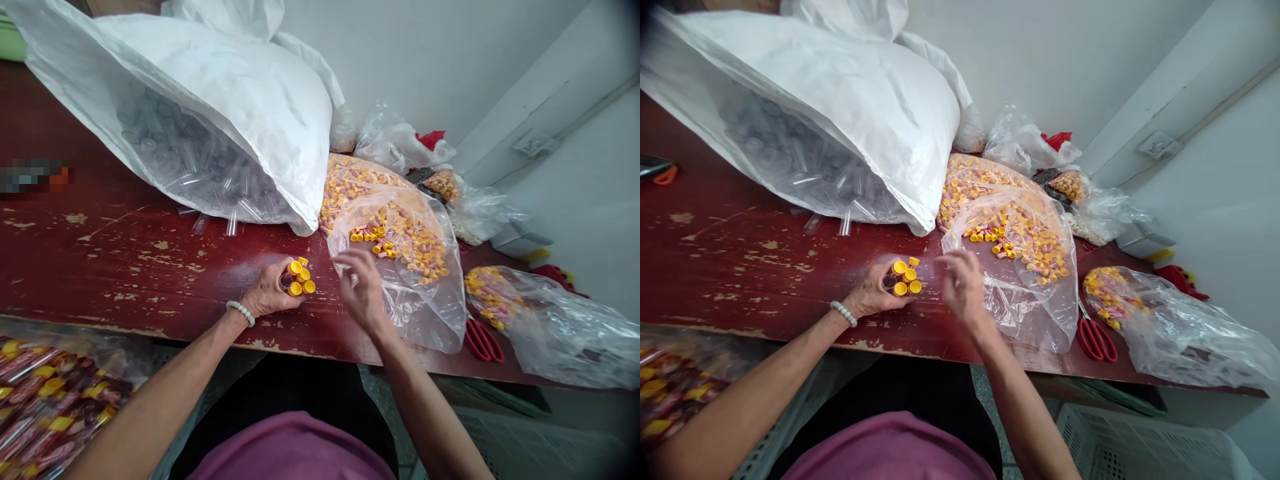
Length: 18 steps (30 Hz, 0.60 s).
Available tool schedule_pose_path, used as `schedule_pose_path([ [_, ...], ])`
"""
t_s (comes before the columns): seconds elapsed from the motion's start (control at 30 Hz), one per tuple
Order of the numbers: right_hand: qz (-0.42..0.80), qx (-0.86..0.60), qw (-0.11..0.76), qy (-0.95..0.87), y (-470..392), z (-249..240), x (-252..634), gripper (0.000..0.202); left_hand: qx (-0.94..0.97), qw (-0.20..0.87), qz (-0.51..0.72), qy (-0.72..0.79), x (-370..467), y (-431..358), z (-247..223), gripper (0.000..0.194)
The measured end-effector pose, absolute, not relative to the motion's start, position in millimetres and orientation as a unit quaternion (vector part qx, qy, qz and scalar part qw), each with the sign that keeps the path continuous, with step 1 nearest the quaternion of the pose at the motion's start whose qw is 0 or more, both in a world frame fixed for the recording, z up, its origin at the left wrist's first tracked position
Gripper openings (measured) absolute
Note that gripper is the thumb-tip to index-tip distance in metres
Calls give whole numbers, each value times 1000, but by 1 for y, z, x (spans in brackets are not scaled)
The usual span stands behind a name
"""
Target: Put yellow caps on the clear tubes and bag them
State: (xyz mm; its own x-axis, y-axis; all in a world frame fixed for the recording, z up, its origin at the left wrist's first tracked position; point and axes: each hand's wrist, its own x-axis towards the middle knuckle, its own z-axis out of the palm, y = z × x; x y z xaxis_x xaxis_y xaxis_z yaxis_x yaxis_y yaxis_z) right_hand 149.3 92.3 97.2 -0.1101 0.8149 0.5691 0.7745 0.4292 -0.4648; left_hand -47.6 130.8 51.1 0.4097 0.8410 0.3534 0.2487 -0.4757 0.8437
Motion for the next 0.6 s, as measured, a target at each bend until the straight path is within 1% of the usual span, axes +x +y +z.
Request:
schedule_pose_path([
  [0.03, 7, -580, 408, -705, 104, 95, 166, 34, 755, 368, 407, 359, -47, 131, 50, 38],
  [0.07, -9, -631, 384, -674, 116, 92, 184, 32, 754, 371, 405, 360, -47, 132, 48, 38],
  [0.17, -59, -750, 242, -613, 151, 73, 234, 37, 752, 371, 403, 367, -47, 133, 45, 36],
  [0.23, -80, -784, 150, -597, 166, 60, 256, 40, 753, 368, 401, 369, -48, 133, 45, 36],
  [0.27, -84, -792, 117, -594, 170, 55, 263, 39, 755, 365, 400, 370, -48, 133, 45, 36],
  [0.33, -82, -798, 84, -591, 176, 49, 272, 36, 760, 357, 399, 369, -48, 133, 47, 35],
  [0.47, -80, -807, 92, -578, 181, 49, 274, 31, 768, 354, 397, 356, -47, 131, 49, 35],
  [0.5, -75, -810, 118, -570, 180, 52, 272, 31, 769, 356, 395, 353, -47, 131, 48, 36],
  [0.6, -42, -795, 241, -554, 164, 65, 255, 30, 771, 361, 390, 351, -46, 131, 46, 40],
])
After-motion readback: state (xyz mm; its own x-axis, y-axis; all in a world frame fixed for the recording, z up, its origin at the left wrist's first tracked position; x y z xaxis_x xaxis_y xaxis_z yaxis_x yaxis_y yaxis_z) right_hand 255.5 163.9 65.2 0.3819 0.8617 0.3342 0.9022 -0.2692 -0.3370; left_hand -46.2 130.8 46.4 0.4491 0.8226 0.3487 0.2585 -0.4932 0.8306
